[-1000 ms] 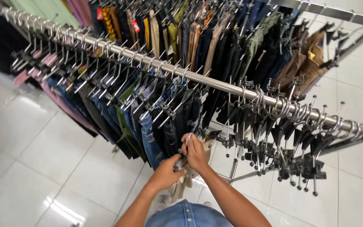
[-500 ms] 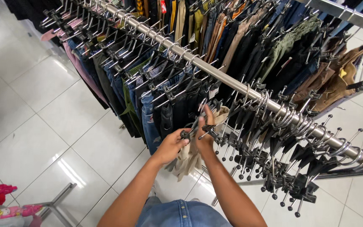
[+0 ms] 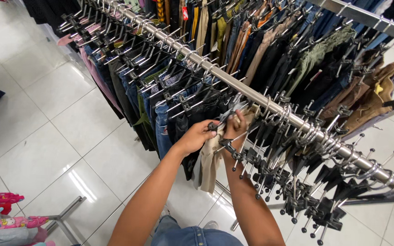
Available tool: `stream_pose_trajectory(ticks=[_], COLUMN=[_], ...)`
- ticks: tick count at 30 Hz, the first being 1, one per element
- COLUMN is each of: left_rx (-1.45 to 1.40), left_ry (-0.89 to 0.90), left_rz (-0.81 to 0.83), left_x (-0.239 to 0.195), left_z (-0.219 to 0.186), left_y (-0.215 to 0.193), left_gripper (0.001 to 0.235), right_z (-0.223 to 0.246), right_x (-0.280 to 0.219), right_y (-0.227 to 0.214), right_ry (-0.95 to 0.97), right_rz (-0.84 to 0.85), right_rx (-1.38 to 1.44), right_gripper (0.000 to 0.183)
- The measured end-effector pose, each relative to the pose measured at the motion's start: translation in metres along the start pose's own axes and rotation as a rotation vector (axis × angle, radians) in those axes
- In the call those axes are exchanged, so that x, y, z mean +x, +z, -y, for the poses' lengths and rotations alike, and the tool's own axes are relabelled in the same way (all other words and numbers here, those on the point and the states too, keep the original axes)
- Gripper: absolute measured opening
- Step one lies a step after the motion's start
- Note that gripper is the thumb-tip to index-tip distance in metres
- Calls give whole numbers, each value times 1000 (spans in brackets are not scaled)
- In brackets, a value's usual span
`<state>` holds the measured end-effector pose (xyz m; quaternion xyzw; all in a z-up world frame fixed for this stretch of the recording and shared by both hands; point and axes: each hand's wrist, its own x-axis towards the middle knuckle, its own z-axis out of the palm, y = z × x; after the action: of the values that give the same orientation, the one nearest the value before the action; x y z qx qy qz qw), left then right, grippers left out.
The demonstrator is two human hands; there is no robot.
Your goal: The person picks up clothing items from a cart, places them on hangers, and then hangs the clothes on a rack in a store.
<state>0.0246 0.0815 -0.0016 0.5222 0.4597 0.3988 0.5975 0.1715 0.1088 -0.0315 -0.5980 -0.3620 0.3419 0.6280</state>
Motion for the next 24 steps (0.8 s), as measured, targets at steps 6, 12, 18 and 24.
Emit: stream_pose_trajectory(ticks=[6, 12, 18, 24], left_rx=[-16, -137, 130, 268], left_ry=[84, 436, 407, 395], left_rz=[-153, -221, -379, -658], left_x=[20, -29, -37, -26], left_z=[-50, -72, -32, 40], left_y=[-5, -10, -5, 6], left_gripper=[68, 63, 99, 73], right_z=[13, 73, -29, -42], right_x=[29, 3, 41, 17], right_y=[49, 65, 84, 38], right_ry=[2, -102, -292, -786], right_rz=[-40, 2, 59, 35], right_rx=[519, 504, 446, 194], right_gripper=[37, 36, 39, 42])
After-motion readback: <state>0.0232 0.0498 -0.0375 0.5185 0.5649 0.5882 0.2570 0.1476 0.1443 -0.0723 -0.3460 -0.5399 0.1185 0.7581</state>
